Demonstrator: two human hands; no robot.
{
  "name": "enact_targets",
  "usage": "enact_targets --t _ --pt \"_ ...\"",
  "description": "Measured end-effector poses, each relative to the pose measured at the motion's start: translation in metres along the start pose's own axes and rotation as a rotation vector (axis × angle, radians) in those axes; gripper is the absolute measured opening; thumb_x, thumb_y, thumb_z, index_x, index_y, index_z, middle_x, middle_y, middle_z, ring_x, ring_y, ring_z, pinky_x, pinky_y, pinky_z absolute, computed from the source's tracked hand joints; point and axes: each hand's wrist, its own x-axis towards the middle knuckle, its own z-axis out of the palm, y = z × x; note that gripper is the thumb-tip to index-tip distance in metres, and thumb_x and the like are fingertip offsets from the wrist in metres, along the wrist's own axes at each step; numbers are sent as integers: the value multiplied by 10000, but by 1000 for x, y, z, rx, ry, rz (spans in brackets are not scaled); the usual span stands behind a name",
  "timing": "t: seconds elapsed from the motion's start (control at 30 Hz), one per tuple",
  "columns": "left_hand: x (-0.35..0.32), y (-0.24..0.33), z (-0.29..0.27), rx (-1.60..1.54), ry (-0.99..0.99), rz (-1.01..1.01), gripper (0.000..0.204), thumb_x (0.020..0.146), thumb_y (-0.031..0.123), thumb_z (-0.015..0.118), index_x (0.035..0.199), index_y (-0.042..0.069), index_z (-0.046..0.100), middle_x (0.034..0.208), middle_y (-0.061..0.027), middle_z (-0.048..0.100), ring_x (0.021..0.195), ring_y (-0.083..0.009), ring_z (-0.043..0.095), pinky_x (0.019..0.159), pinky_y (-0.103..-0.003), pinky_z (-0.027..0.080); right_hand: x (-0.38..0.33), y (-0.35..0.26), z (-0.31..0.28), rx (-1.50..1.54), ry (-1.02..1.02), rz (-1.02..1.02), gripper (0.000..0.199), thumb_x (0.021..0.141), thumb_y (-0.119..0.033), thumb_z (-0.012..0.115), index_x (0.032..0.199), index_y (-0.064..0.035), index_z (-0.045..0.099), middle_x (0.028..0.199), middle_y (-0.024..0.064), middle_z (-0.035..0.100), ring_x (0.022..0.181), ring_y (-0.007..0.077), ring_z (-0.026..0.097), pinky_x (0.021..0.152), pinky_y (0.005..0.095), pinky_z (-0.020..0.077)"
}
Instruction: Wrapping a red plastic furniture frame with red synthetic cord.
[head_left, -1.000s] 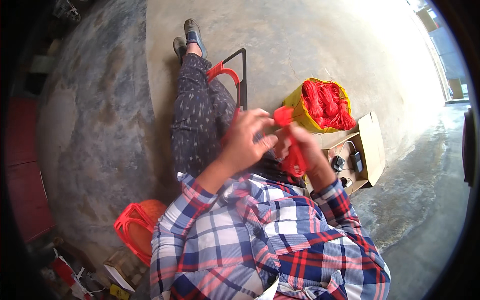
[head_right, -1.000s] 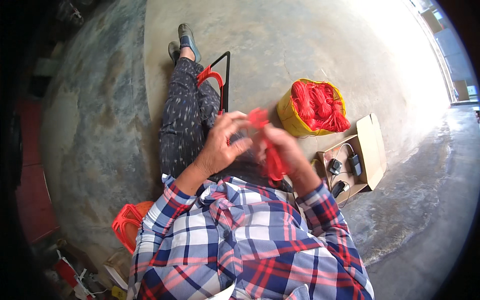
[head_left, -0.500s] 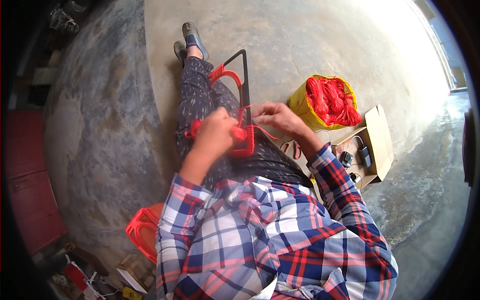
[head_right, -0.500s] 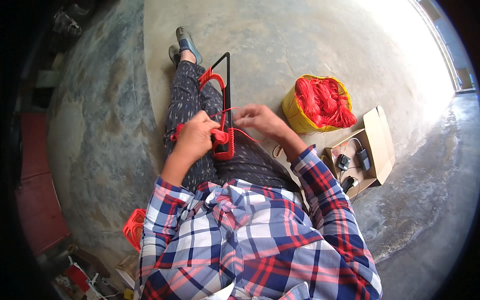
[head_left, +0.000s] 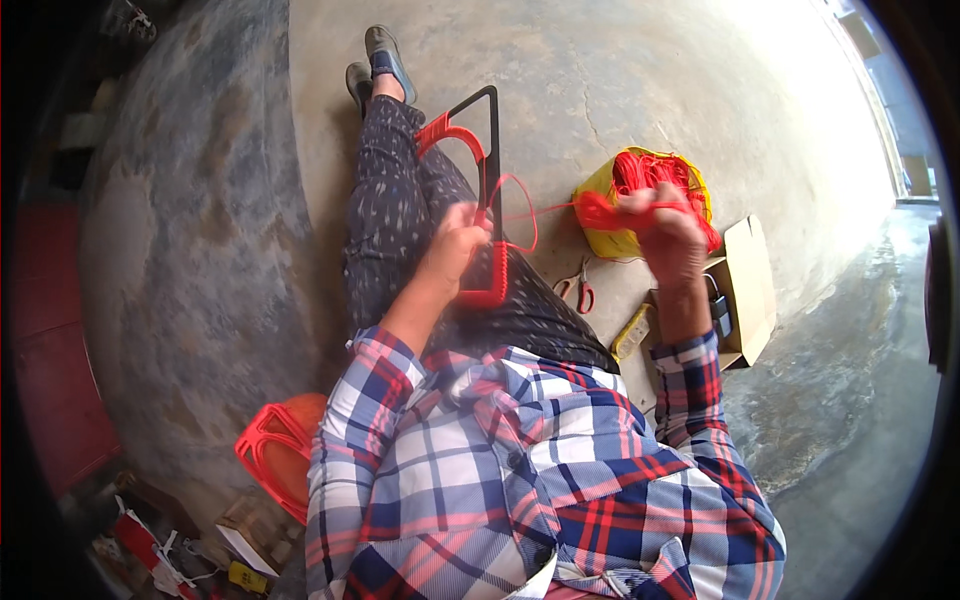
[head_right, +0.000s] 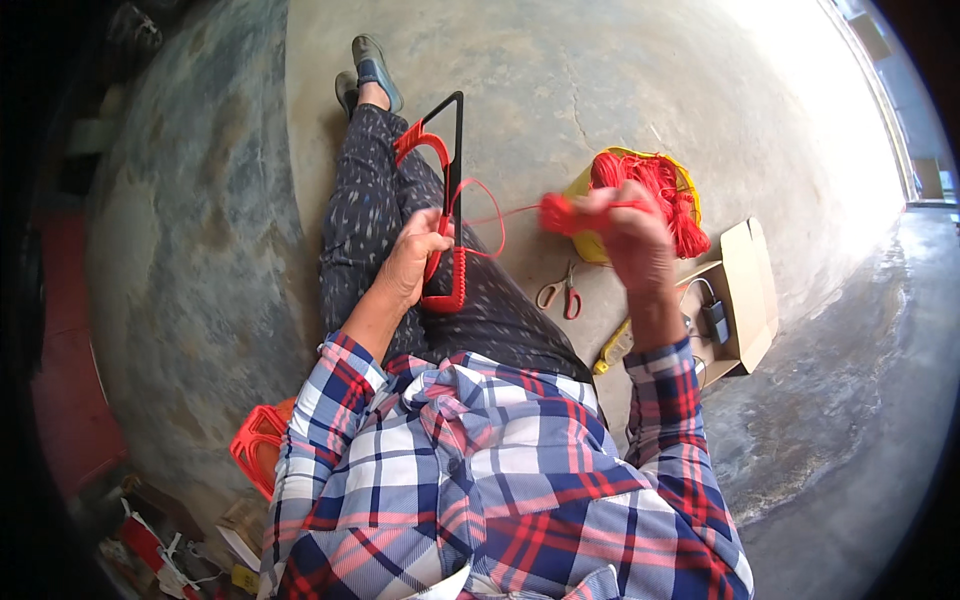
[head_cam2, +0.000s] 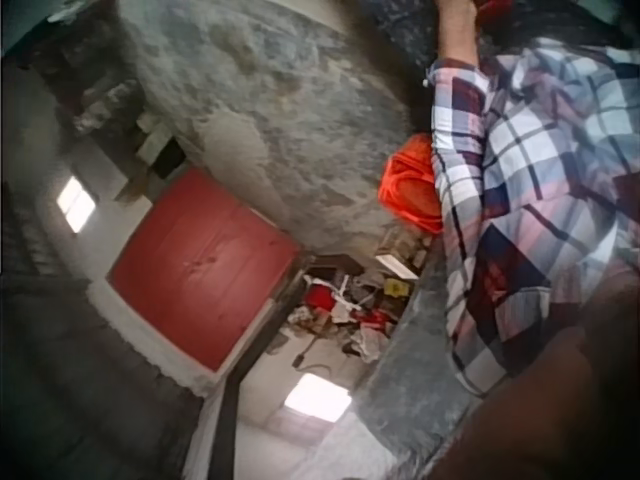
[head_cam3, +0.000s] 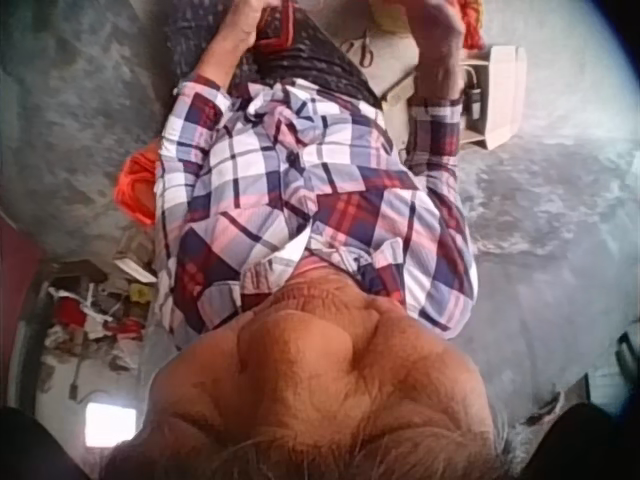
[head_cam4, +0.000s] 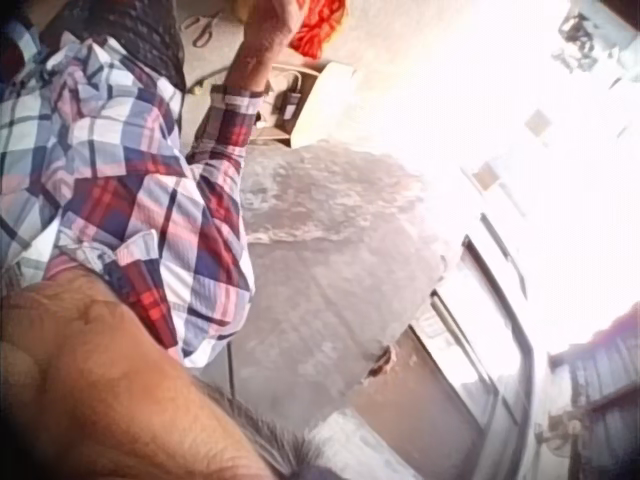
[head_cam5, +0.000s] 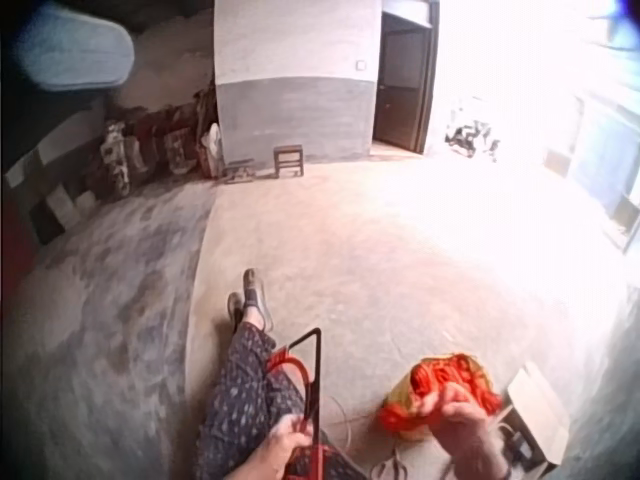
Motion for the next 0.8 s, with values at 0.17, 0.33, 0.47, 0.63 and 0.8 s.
enact_targets --t 0.17,0.33,0.47,0.63,0.8 --pt "-14 7 4 -181 -192 -183 359 740 71 517 1097 42 510 907 6 477 834 -101 453 797 -230 371 -18 -42 -27 151 360 -139 127 853 -96 565 977 -101 541 696 -6 452 677 103 432 589 231 386" --pt "-15 4 5 -153 -202 -156 362 735 77 519 1096 54 514 881 25 459 781 -87 415 751 -217 342 4 26 8 -316 457 127 142 895 -168 581 1016 -102 548 711 -64 451 566 40 396 512 215 362" --pt "-15 2 5 -141 -221 -150 371 740 84 526 1110 54 516 881 28 457 786 -84 409 754 -217 337 13 91 52 -541 87 526 146 932 -195 563 1015 -78 537 694 -67 460 581 34 441 510 208 357" --pt "-14 1 4 -171 -208 -162 367 743 95 523 1106 42 508 834 23 454 757 -92 408 739 -221 332 10 47 80 -333 3 398 98 909 -115 587 959 -74 513 698 -61 458 537 37 416 477 207 322" --pt "-6 3 5 -219 -205 -234 342 743 92 523 1080 40 516 793 34 463 721 -84 410 694 -216 330 -19 8 112 -297 -164 372 131 880 -76 608 990 -58 538 737 -61 496 601 28 426 523 190 329"
